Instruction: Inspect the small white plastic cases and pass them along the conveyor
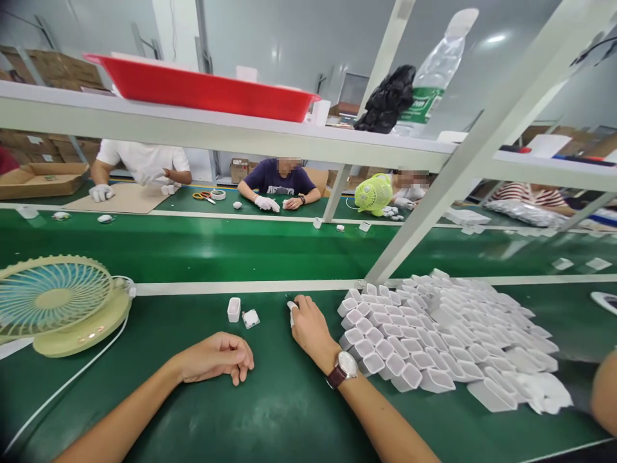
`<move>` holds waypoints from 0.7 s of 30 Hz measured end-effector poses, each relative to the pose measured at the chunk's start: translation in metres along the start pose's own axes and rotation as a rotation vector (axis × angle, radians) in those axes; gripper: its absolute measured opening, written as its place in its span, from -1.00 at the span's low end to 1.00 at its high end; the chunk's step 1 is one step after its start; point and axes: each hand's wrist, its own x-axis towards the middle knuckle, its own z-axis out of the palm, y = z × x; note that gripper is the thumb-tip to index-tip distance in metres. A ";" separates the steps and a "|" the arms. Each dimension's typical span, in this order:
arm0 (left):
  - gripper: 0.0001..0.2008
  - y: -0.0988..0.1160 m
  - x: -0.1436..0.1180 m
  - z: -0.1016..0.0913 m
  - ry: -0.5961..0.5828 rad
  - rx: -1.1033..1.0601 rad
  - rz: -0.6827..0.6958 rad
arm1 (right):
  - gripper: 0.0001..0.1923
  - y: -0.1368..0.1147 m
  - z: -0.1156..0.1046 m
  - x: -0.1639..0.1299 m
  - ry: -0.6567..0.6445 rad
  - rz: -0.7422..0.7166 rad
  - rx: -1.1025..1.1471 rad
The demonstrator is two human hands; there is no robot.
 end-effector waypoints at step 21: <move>-0.55 -0.003 -0.009 0.012 0.263 0.457 -0.001 | -0.62 -0.045 0.018 0.010 0.016 -0.183 0.297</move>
